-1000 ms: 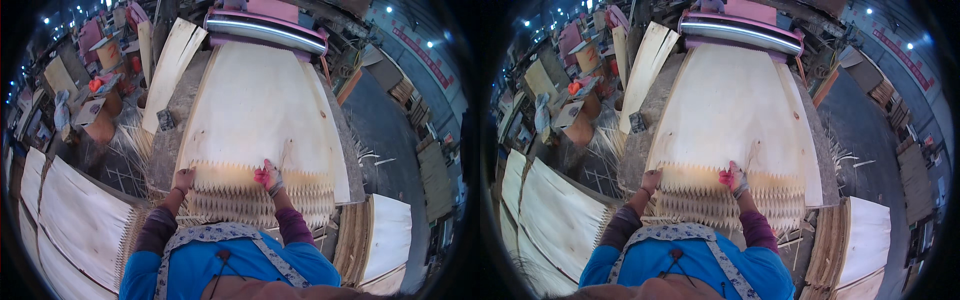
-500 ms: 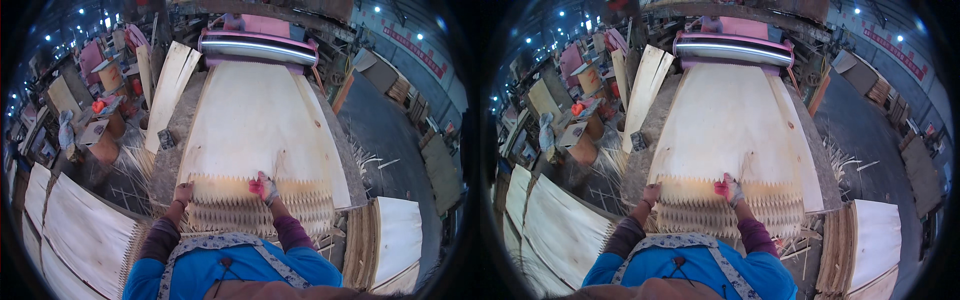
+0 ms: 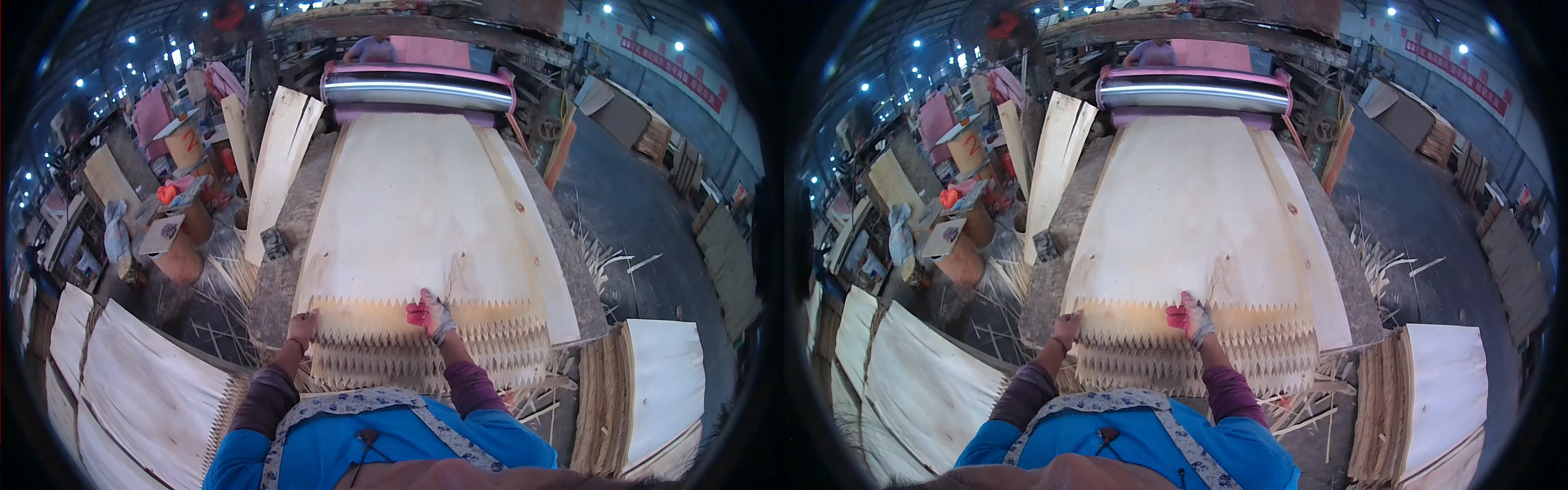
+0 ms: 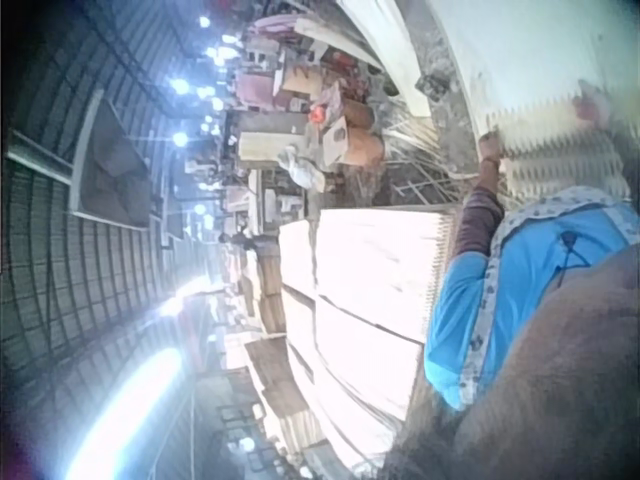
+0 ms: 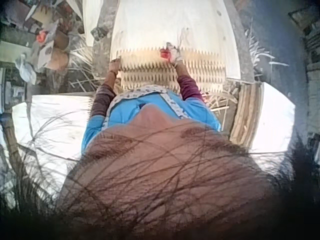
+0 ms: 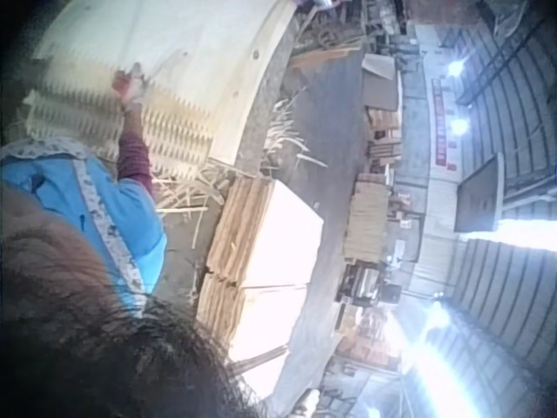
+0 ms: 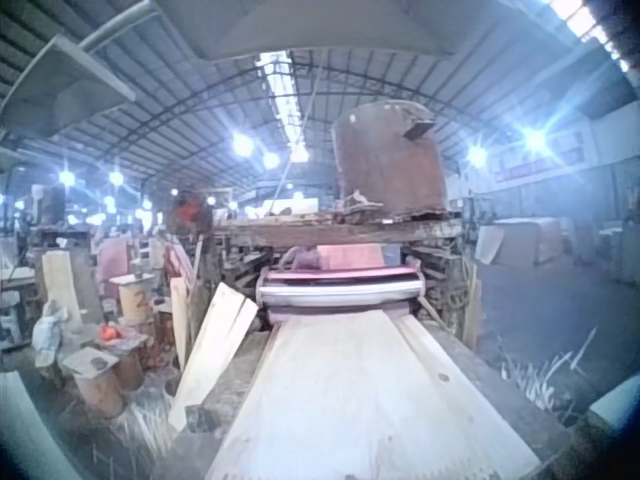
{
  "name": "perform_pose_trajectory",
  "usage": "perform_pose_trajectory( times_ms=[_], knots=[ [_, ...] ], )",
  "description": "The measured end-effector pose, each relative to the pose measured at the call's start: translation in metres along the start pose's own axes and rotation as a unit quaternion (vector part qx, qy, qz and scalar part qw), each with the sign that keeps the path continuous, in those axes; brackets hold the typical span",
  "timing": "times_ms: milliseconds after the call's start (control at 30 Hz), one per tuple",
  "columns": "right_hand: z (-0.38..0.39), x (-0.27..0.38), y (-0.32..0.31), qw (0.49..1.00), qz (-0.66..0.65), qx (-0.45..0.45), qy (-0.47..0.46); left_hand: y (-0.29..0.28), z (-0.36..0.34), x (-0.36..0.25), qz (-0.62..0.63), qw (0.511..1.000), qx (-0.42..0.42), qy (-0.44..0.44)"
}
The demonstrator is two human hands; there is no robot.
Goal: The person receives wooden veneer sheets from a roller machine and stacks them onto a pile by hand.
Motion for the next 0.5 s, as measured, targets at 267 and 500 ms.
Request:
perform_pose_trajectory(
  times_ms=[267, 500],
  knots=[
    [-0.0013, -0.0004, -0.001, 1.0, 0.018, -0.012, -0.005, 0.0006, -0.004, 0.0056, 0.005, 1.0, -0.001, 0.006],
    [0.0052, 0.0053, 0.0066, 0.999, 0.016, -0.027, -0.008, 0.0003, 0.0016, 0.0022, 0.015, 1.0, -0.005, -0.014]
  ],
)
Point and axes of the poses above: each hand's wrist, its own z-axis away from the middle knuckle, its own y-axis out of the palm, x = y × z, the point moved 4 cm from there along -z, towards the middle knuckle, and after that the axes turned 10 degrees about -y, right-handed, at the moved point
